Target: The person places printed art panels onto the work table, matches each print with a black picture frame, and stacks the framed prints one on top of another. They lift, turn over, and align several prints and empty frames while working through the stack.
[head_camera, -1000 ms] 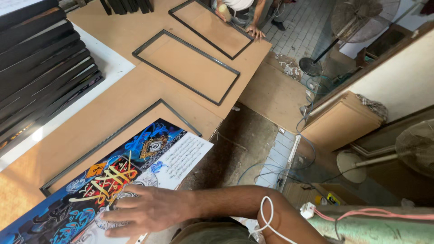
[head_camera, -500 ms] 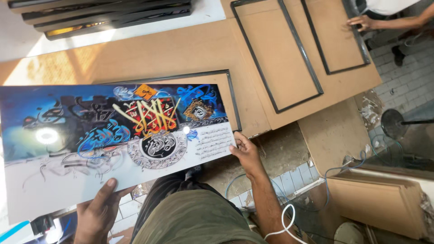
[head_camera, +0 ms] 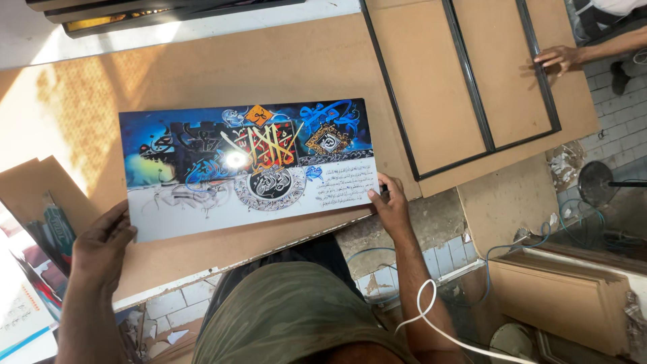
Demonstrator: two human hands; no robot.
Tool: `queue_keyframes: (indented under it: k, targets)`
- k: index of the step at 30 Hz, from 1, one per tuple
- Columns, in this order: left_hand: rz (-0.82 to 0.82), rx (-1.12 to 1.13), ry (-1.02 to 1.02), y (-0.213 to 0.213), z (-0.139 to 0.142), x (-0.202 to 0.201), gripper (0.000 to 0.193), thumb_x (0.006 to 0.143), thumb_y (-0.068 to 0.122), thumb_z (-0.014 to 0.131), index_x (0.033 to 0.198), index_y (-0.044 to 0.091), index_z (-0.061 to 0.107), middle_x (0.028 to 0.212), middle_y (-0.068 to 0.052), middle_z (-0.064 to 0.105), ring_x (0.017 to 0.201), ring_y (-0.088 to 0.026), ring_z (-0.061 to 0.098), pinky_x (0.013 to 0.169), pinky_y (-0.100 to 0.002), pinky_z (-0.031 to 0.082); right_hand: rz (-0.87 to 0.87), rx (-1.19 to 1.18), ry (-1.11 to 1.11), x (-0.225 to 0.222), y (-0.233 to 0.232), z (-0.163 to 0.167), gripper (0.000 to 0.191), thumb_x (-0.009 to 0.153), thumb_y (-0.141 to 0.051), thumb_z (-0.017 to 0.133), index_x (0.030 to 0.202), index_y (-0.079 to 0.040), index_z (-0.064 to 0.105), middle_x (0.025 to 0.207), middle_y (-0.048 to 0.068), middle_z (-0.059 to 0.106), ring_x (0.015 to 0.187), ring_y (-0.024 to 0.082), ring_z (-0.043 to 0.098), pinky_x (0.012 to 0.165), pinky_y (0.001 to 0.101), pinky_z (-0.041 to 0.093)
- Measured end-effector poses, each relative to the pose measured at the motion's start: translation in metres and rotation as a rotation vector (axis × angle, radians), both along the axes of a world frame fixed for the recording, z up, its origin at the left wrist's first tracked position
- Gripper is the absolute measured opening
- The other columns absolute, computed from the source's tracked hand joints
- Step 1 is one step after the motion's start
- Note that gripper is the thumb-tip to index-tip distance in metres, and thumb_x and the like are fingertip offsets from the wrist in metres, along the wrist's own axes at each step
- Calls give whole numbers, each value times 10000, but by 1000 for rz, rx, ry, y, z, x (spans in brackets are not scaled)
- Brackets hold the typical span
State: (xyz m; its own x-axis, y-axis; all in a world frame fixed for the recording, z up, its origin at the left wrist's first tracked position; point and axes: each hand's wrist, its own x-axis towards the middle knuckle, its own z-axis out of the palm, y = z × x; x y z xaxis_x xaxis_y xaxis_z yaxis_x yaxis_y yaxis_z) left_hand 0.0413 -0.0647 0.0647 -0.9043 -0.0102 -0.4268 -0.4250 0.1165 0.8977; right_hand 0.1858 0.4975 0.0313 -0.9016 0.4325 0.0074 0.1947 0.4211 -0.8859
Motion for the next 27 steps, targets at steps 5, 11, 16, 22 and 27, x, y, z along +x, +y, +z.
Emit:
queue_keyframes:
  k: [5, 11, 16, 22, 27]
  targets:
    - [-46, -62, 26, 17, -35, -10, 557, 879, -156, 520, 1423, -53, 586, 1156, -58, 668, 1021, -95, 611, 853, -218, 494, 17, 114, -46, -17, 2, -17, 470, 889, -44, 747, 1347, -51, 639, 1180, 97, 588, 1061, 197, 612, 942, 323, 515]
    - [-48, -69, 22, 26, -42, -13, 532, 892, -127, 560, 1418, -54, 597, 1148, -56, 666, 1014, -106, 604, 872, -222, 492, -6, 169, -74, -23, -2, -20, 483, 873, -49, 758, 1344, -58, 647, 1145, 90, 609, 987, 193, 617, 889, 330, 539]
    - [-49, -228, 63, 28, -45, -7, 507, 894, -64, 621, 1398, -9, 621, 1289, -94, 553, 1096, -146, 624, 902, -285, 531, -13, 128, -103, -23, 2, -25, 482, 898, -64, 753, 1367, -80, 640, 1162, 84, 608, 999, 184, 628, 880, 319, 547]
    - [-105, -359, 71, 31, -52, -8, 608, 905, 65, 705, 1495, 49, 557, 1356, -150, 443, 1179, -232, 548, 956, -336, 543, 100, 240, -145, -28, 7, -29, 581, 926, -99, 764, 1477, -71, 585, 1195, 121, 563, 1088, 223, 569, 921, 342, 511]
    - [-76, -456, 170, 23, -54, -3, 661, 891, 126, 769, 1493, 25, 517, 1364, -186, 475, 1153, -223, 551, 927, -352, 537, -60, 132, -219, -26, 6, -23, 654, 904, -141, 752, 1502, -78, 493, 1177, 114, 550, 1027, 216, 599, 854, 327, 541]
